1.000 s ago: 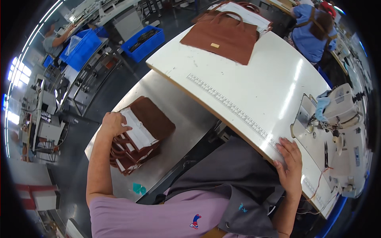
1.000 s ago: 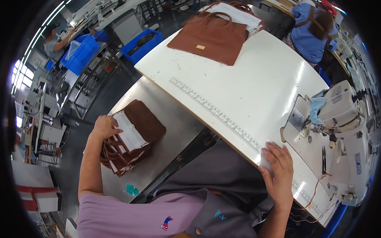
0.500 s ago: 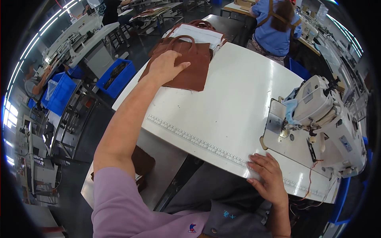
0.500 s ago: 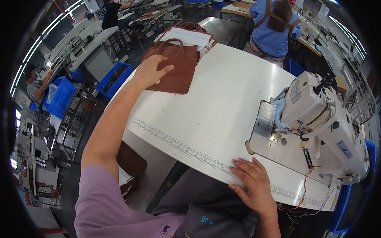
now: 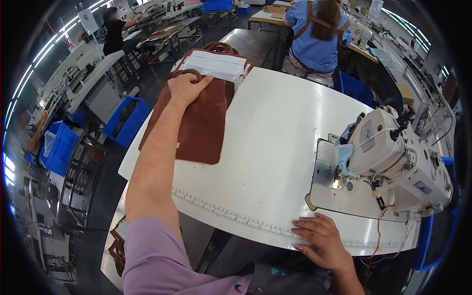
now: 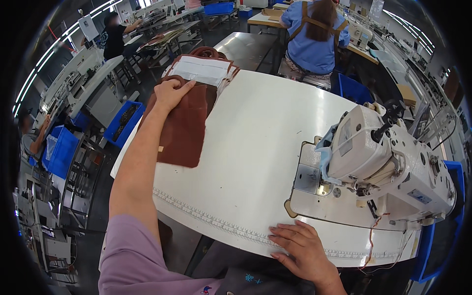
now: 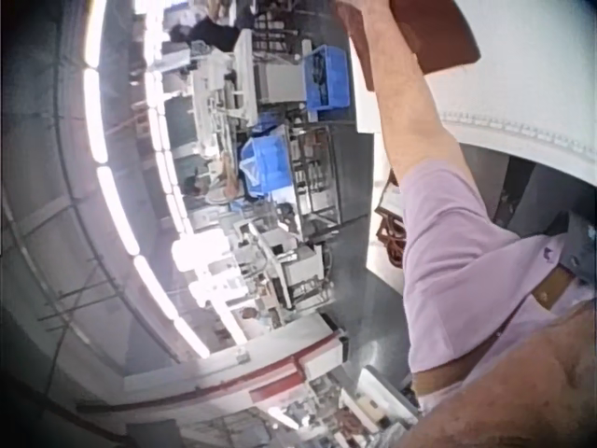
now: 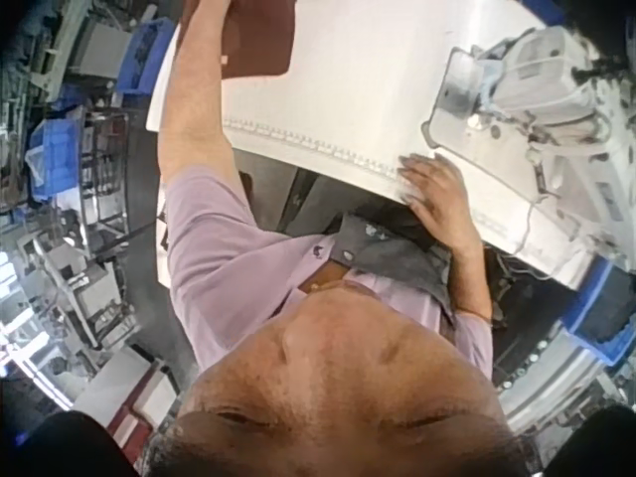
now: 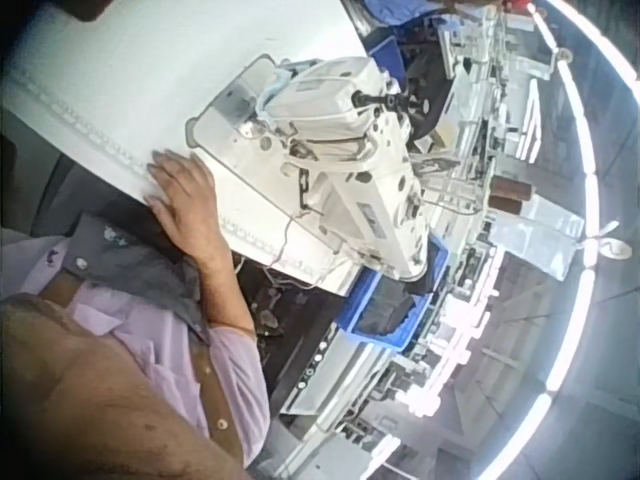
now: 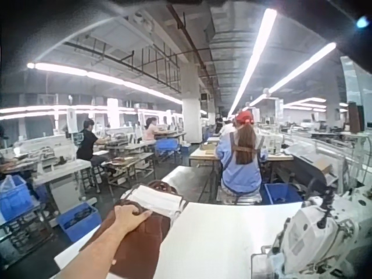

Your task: The person sews brown leather tote bags using an industrial sewing machine. They align the bag edges under the needle, stitch along the seams, and trim excess thread with scissors. The person repeats this process for multiple bags, stacking the finished items on the table.

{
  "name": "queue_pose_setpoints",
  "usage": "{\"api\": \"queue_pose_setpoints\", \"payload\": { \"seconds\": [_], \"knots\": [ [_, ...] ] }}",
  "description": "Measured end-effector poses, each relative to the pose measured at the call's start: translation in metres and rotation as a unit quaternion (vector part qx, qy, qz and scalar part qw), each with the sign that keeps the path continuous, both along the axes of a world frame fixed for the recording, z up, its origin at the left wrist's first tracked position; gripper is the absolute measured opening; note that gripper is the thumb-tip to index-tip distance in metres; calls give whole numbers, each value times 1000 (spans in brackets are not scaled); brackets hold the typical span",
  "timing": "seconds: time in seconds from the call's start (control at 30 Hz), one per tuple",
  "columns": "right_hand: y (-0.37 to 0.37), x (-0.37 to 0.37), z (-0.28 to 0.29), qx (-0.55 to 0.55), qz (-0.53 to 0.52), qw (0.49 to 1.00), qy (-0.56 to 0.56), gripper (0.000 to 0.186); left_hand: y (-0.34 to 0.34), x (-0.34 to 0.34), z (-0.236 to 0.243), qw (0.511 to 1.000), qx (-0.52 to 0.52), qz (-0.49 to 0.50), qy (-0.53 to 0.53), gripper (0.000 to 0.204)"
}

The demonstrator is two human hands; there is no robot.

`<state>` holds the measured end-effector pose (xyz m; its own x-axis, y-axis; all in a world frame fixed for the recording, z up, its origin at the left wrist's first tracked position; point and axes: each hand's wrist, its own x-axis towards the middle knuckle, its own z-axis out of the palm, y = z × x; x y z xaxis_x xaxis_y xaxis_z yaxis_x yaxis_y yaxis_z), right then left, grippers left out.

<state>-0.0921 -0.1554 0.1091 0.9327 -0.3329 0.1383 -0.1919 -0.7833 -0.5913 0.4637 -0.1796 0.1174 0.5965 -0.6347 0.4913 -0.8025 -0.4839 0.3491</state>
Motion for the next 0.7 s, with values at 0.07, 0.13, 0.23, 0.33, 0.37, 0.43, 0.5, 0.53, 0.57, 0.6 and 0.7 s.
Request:
{"api": "queue_pose_setpoints", "payload": {
  "seconds": [0.07, 0.13, 0.23, 0.33, 0.37, 0.43, 0.5, 0.53, 0.57, 0.6, 0.7],
  "knots": [
    [1, 1, 0, 7, -1, 1000, -2, 38, 24, -8, 4, 989, -140, -51, 4, 64],
    [1, 0, 0, -1, -2, 1000, -3, 38, 44, -26, 19, 957, -261, -94, 81, 62],
    [4, 4, 0, -19, -3, 1000, -7, 38, 78, -69, 41, 952, -257, -139, 92, 64],
    [4, 4, 0, -31, -3, 999, -11, 39, 106, -144, 71, 964, -158, -185, 106, 64],
    [5, 2, 1, -31, -6, 999, -14, 39, 110, -168, 75, 961, -127, -221, 112, 61],
    [5, 1, -2, -27, -4, 999, -23, 39, 107, -210, 69, 956, -92, -274, 41, 66],
    [6, -3, -6, -20, -11, 999, -49, 39, 94, -249, 60, 956, -25, -286, 57, 62],
    [5, -3, -9, -21, -13, 997, -69, 39, 84, -262, 49, 955, 5, -287, 73, 60],
    [3, -5, -10, -30, -19, 996, -80, 39, 75, -273, 37, 953, 35, -289, 88, 62],
    [5, -7, -13, -34, -22, 995, -89, 40, 69, -280, 21, 954, 20, -295, 58, 58],
    [6, -26, -15, -80, -46, 992, -84, 40, 42, -294, -13, 952, 17, -305, 21, 55]
  ]
}}
